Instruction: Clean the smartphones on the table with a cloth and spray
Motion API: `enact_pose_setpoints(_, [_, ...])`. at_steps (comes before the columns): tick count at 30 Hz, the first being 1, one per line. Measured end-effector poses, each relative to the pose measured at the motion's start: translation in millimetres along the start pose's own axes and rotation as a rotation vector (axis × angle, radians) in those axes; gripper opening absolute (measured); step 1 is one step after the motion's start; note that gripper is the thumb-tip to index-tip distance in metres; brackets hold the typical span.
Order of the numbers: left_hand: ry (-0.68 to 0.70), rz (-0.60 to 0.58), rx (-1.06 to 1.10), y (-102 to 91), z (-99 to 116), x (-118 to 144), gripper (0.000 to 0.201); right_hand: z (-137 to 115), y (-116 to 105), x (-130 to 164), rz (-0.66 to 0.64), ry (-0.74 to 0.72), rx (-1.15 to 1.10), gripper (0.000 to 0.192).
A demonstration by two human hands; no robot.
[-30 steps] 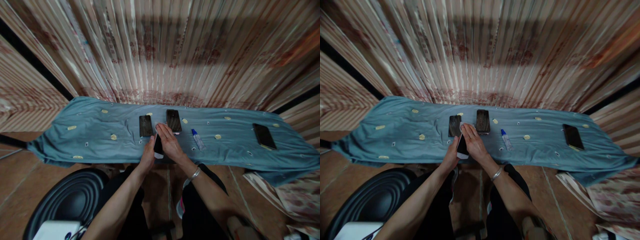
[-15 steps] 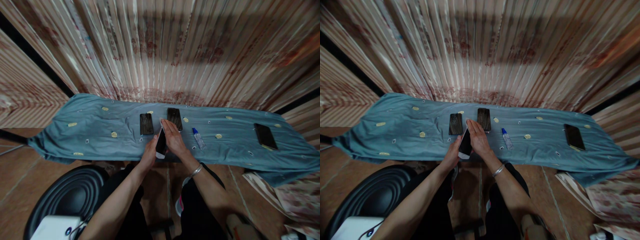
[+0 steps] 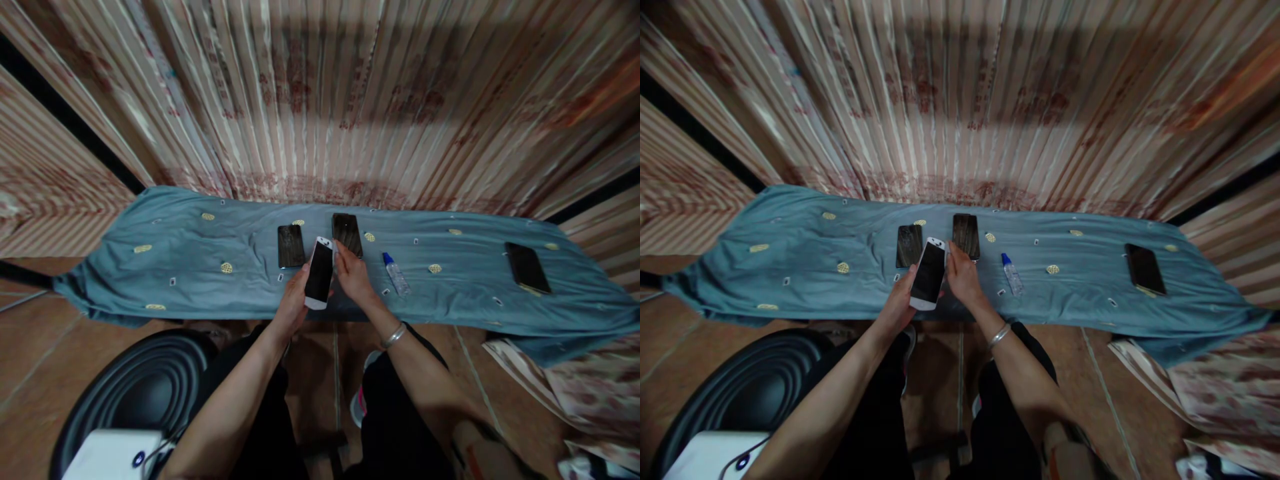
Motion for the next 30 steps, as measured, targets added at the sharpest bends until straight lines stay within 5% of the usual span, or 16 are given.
enact_pose_setpoints(9, [-0.019,0.064,0.108,-7.0,-5.9,-6.0,0.039,26.6,13.0,-2.7,0.089,0.318,-0.620,0.034])
enact_pose_setpoints(17, [0.124,0.111,0.149,-15.8,7.7,-17.4,0.032,9.7,36.2,13.0,-0.024,0.413,-0.772,0.029])
enact_pose_setpoints(24, [0.089,0.243,0.216,-34.9,15.8,-24.2,0.026,-11.5,51.1,28.7,-0.117,0.456,-0.871,0.020])
enact_pose_setpoints(30, [0.069,0.321,0.208,-46.1,23.8,-24.6,0.025,-19.5,69.2,53.6,-0.229,0.641,-1.008,0.026])
Point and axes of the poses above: each hand's wrist, its own x-axis away from the middle knuckle, its own y-axis out of the palm, z = x × y, the point moved 8 cm from there along -x, towards the middle knuckle, and after that the axes turned 1 degree about z, right-handed, at the moved point
